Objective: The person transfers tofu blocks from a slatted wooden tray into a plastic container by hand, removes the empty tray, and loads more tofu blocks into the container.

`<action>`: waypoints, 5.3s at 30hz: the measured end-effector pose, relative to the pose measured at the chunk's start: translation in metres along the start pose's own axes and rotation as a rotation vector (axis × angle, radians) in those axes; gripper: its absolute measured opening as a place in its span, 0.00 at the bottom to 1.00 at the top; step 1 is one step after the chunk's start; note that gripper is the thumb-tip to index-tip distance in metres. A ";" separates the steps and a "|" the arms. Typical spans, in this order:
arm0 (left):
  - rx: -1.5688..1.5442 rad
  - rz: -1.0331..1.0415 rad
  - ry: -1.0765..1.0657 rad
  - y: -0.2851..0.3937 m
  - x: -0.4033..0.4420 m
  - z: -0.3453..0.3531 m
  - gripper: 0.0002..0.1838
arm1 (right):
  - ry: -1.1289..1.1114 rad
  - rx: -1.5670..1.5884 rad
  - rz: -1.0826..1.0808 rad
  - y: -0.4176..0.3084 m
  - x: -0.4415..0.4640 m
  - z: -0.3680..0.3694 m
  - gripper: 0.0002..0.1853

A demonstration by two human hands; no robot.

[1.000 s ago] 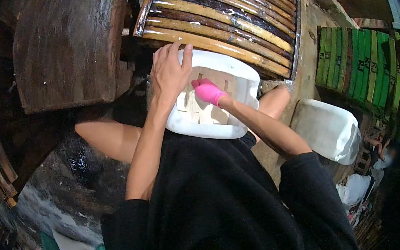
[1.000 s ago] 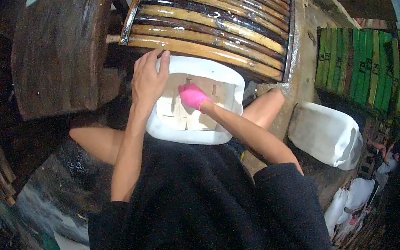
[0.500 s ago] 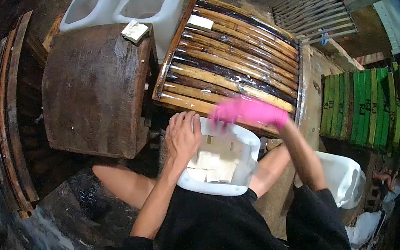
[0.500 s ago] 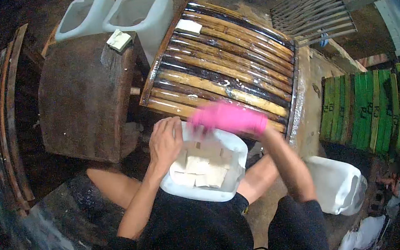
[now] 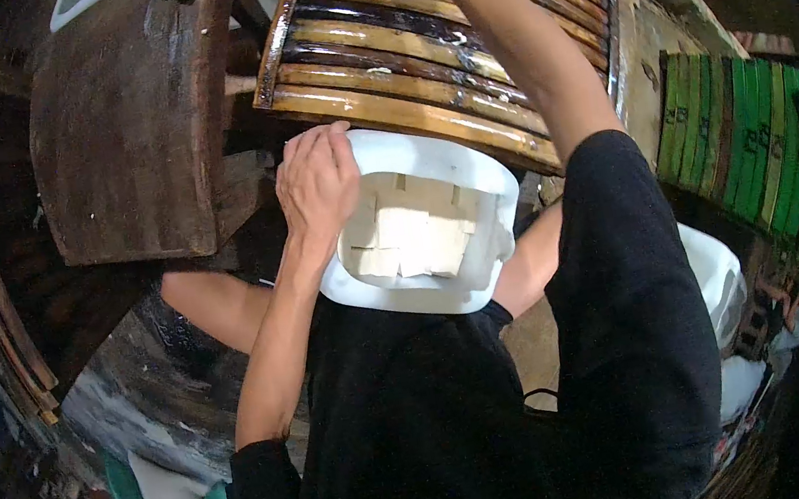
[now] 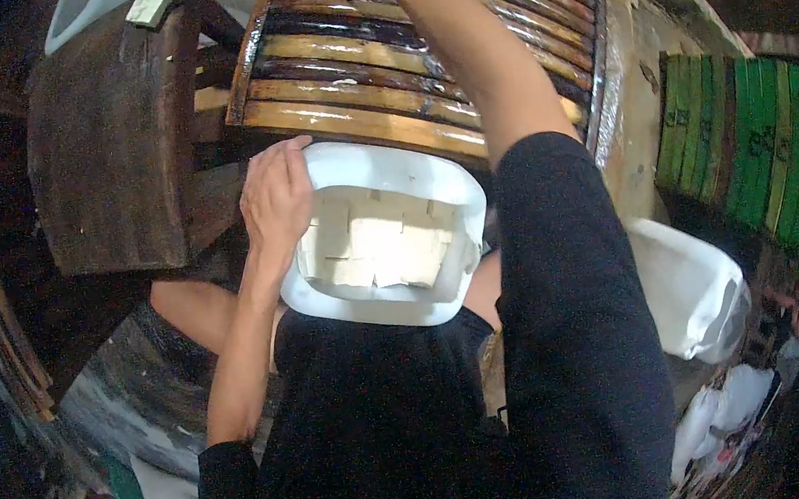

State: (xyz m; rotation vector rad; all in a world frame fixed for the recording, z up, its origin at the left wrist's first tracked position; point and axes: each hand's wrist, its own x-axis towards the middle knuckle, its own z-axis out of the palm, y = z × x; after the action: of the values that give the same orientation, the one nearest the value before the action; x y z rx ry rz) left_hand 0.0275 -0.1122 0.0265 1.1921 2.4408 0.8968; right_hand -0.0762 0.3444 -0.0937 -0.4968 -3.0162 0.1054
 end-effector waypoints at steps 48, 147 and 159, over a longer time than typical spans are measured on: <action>-0.999 -0.531 -0.198 -0.062 -0.005 0.020 0.28 | -0.226 0.846 0.717 -0.341 -0.331 -0.001 0.31; -0.033 -0.783 0.468 -0.201 -0.111 -0.526 0.71 | -0.093 1.526 0.028 -0.293 -0.258 -0.293 0.25; -0.009 -0.731 0.469 -0.189 -0.104 -0.536 0.69 | 0.328 1.514 0.848 -0.058 -0.430 -0.182 0.32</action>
State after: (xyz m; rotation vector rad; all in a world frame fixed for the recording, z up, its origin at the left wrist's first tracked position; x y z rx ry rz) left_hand -0.2875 -0.5014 0.3153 0.0123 2.8769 1.0055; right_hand 0.3281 0.1609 0.0614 -1.2063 -1.4518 1.8034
